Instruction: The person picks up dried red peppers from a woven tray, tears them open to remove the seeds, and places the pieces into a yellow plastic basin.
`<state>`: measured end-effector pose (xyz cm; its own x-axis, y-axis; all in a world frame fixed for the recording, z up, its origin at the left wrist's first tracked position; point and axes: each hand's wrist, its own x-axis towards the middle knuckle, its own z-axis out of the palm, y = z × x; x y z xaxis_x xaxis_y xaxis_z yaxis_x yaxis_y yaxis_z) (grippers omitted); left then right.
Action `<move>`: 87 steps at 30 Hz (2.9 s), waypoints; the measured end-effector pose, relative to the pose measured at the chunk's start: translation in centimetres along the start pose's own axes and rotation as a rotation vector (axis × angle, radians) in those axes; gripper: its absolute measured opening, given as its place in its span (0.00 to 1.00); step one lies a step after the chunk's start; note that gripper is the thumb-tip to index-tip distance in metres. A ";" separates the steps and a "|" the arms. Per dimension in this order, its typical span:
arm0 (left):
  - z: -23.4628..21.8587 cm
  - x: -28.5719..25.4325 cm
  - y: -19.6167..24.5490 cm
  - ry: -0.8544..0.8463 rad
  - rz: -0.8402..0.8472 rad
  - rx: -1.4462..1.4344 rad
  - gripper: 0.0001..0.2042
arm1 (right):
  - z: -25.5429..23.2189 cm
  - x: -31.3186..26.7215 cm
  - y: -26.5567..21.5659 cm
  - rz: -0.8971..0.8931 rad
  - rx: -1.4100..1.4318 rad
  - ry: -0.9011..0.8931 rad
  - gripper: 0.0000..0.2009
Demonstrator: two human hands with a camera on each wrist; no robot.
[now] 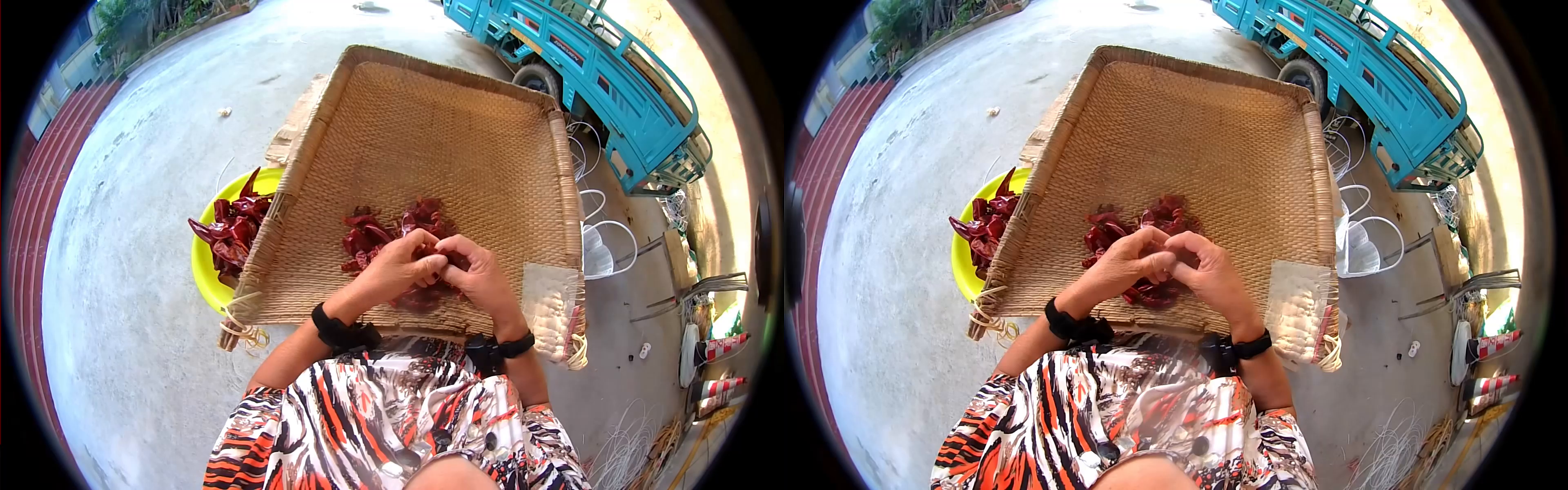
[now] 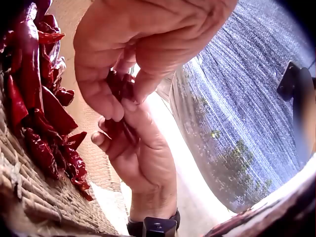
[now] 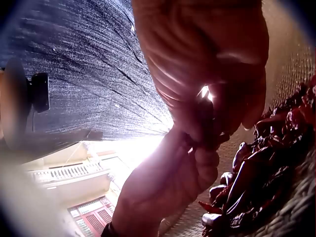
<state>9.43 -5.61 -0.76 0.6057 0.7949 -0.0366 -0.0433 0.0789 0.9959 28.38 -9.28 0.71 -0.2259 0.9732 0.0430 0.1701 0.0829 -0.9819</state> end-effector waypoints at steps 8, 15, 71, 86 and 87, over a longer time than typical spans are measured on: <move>-0.6 0.2 0.2 0.008 -0.093 -0.298 0.14 | 0.6 0.5 -0.6 -0.056 0.063 0.040 0.23; -0.7 0.0 0.2 0.042 -0.021 -0.227 0.09 | 0.6 0.5 -1.4 0.018 0.069 0.031 0.26; -10.3 -2.5 2.7 0.756 0.411 -0.662 0.06 | -4.9 -3.5 3.1 0.081 -0.824 0.175 0.19; -9.0 -1.5 1.6 0.416 0.248 -0.777 0.10 | -3.1 -2.7 3.5 0.071 -0.731 0.078 0.16; -7.8 -1.1 1.7 0.349 0.221 -0.688 0.09 | -3.2 -2.6 3.8 0.056 -0.704 0.085 0.16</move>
<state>2.44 -1.68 0.29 0.2468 0.9689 0.0189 -0.6822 0.1599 0.7135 32.70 -10.85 -2.55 -0.1281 0.9910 0.0379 0.7651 0.1231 -0.6321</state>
